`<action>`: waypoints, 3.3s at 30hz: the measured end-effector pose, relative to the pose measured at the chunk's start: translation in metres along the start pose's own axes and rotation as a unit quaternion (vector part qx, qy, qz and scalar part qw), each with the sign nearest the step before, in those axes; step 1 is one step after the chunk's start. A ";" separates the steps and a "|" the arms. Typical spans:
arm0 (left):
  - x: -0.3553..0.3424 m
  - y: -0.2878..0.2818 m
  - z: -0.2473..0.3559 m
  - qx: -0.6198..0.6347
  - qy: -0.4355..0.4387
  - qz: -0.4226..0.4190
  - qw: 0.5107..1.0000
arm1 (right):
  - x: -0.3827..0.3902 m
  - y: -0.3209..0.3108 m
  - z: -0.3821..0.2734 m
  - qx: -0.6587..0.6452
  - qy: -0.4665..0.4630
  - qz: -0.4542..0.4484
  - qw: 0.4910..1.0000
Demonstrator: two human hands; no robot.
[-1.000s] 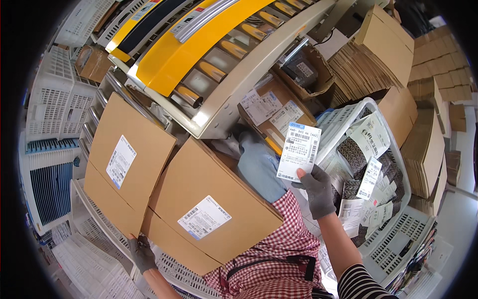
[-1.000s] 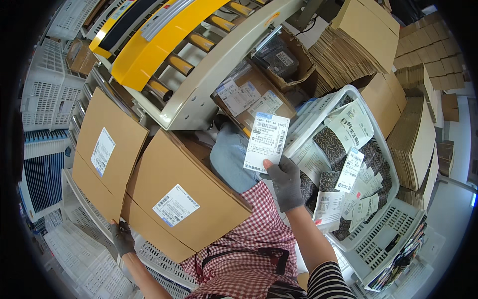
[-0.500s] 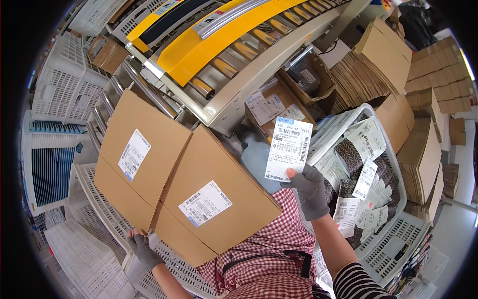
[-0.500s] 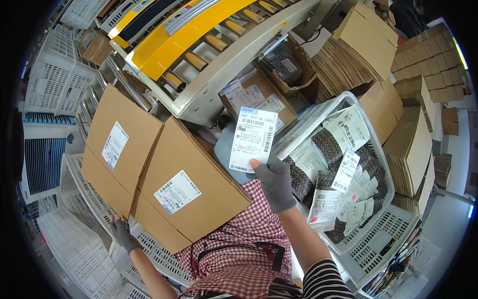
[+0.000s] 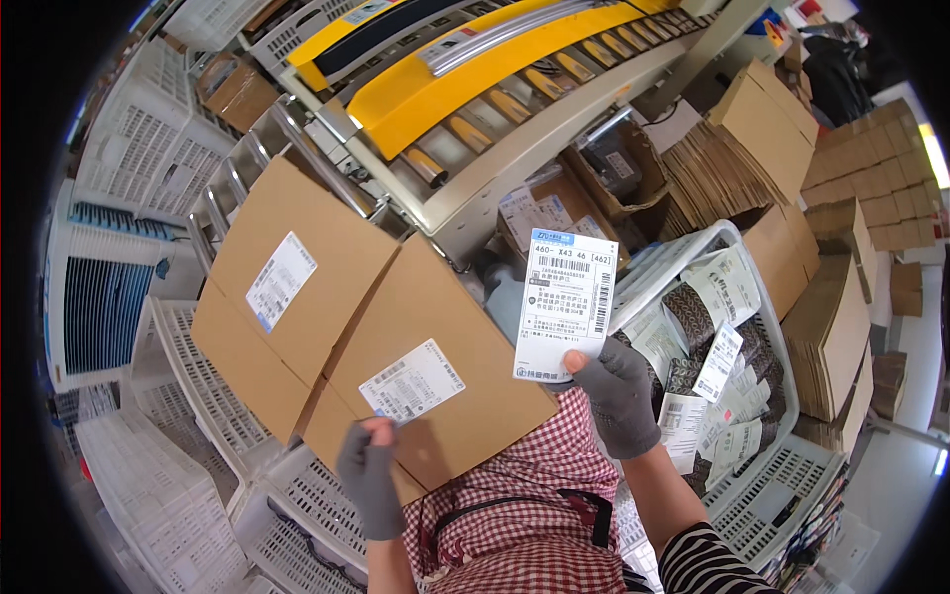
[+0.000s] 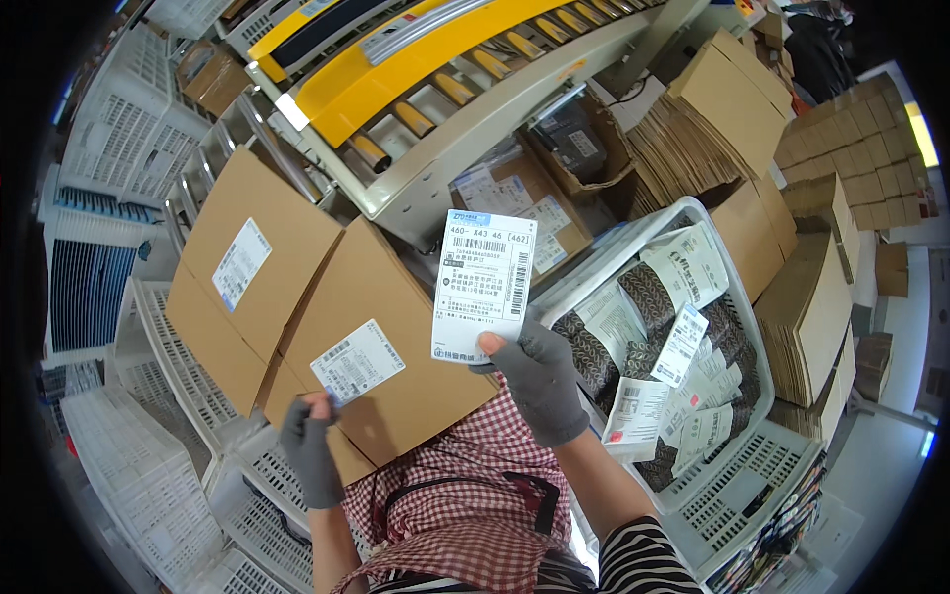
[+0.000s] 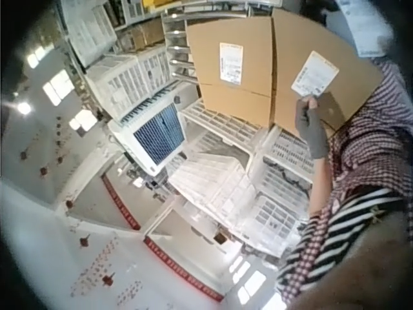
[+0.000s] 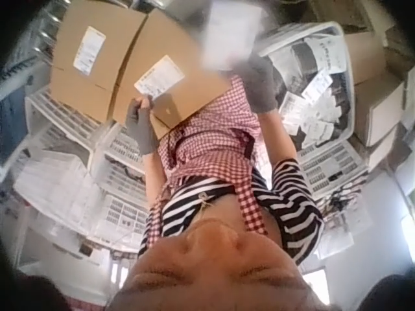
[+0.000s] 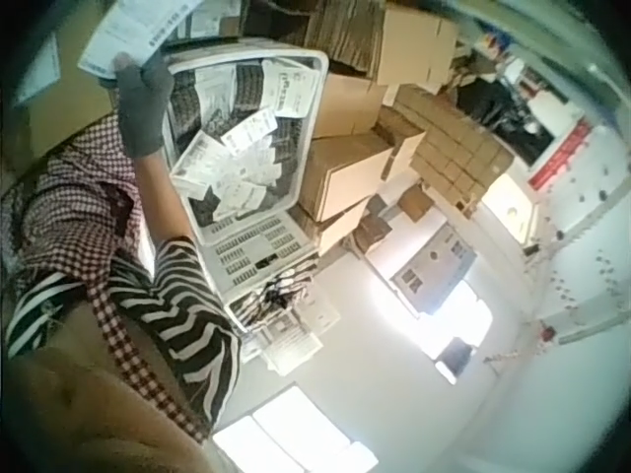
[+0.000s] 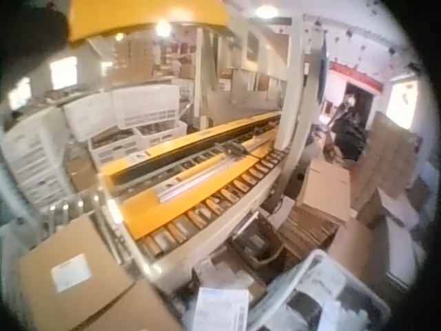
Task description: Packing individual product boxes and packets into larger shipping cartons, applying shipping labels, and organizing storage crates.
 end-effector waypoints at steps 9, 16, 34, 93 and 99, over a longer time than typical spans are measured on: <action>0.028 0.048 0.034 0.110 -0.069 -0.212 0.969 | 0.022 0.039 -0.004 0.044 0.079 -0.106 0.990; 0.044 0.028 0.019 0.087 -0.026 -0.211 0.973 | 0.035 0.069 0.013 0.003 0.109 -0.173 0.979; 0.071 -0.111 -0.123 -0.027 -0.031 0.177 0.983 | -0.004 0.011 0.058 0.565 -0.088 -0.022 0.820; 0.078 -0.046 0.015 0.161 0.020 -0.053 0.985 | 0.023 0.158 0.027 0.026 0.101 -0.201 0.974; 0.074 -0.043 0.017 0.115 0.039 -0.060 0.991 | 0.020 0.158 0.026 0.059 0.067 -0.123 0.988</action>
Point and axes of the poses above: each hand's wrist, its own x-axis away from the middle knuckle, its own y-axis out of the palm, z = x × y, the point moved 3 cm from there along -x, towards the middle knuckle, and after that the axes turned 15 degrees about -z, right-handed, at the moved point
